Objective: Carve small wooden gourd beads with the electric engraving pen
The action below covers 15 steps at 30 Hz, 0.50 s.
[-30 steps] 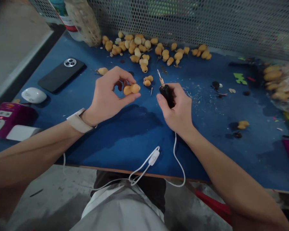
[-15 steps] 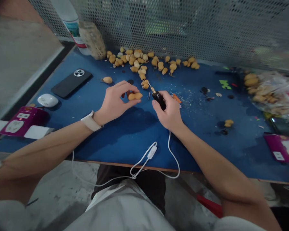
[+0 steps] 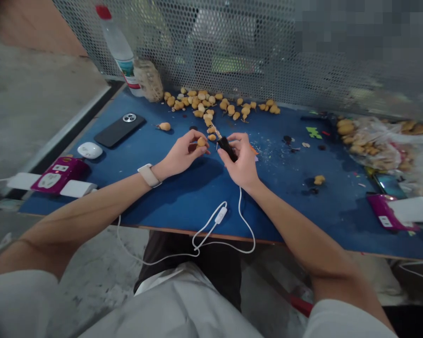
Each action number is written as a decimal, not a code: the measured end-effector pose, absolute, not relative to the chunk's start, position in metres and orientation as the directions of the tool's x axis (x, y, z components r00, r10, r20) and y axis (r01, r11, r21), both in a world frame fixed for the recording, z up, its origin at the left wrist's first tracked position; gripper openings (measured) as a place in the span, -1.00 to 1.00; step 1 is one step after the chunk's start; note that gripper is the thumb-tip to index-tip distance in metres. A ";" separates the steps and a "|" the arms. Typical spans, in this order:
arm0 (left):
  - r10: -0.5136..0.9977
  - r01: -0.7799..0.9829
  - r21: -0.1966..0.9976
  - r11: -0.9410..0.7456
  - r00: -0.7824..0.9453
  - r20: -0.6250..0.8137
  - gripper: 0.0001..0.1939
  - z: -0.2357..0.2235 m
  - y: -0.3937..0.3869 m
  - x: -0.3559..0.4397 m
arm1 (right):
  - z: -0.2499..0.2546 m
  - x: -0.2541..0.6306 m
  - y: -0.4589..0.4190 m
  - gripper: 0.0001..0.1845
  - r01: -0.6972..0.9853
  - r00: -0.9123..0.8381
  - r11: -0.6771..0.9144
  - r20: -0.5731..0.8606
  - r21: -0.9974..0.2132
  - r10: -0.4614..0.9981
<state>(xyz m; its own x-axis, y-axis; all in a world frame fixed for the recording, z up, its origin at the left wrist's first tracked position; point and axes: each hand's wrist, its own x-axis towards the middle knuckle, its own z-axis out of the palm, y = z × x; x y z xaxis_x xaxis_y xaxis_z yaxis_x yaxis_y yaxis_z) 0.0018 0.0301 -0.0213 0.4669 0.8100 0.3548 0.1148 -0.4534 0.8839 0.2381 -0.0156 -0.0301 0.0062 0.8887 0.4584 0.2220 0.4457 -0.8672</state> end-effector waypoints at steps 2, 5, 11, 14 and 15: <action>0.815 0.129 0.883 -0.452 0.463 0.350 -0.86 -0.021 0.031 0.001 | -0.029 0.237 -0.015 -0.49 0.193 0.011 0.448 0.459 -0.873 0.888; 0.806 0.238 0.827 -0.510 0.469 0.361 -0.82 -0.017 0.030 -0.001 | -0.027 0.237 -0.014 -0.61 0.159 0.011 0.463 0.470 -0.872 0.883; 0.815 0.474 0.678 -0.562 0.457 0.356 -0.75 -0.010 0.027 -0.004 | -0.023 0.244 -0.007 -0.58 -0.089 -0.082 0.362 0.369 -0.928 0.926; 0.814 0.496 0.659 -0.566 0.465 0.348 -0.76 -0.009 0.027 -0.004 | -0.026 0.247 -0.005 -0.41 -0.147 -0.092 0.328 0.343 -0.933 0.935; 0.814 0.490 0.667 -0.562 0.470 0.341 -0.76 -0.009 0.027 -0.004 | -0.028 0.247 -0.004 -0.33 -0.144 -0.075 0.340 0.352 -0.930 0.933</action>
<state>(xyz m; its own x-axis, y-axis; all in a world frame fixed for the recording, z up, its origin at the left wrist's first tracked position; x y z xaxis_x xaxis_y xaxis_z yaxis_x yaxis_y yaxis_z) -0.0040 0.0274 -0.0093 0.4697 0.8142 0.3414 0.4895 -0.5620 0.6667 0.2473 -0.0044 -0.0284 -0.0754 0.9328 0.3524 -0.1437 0.3395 -0.9296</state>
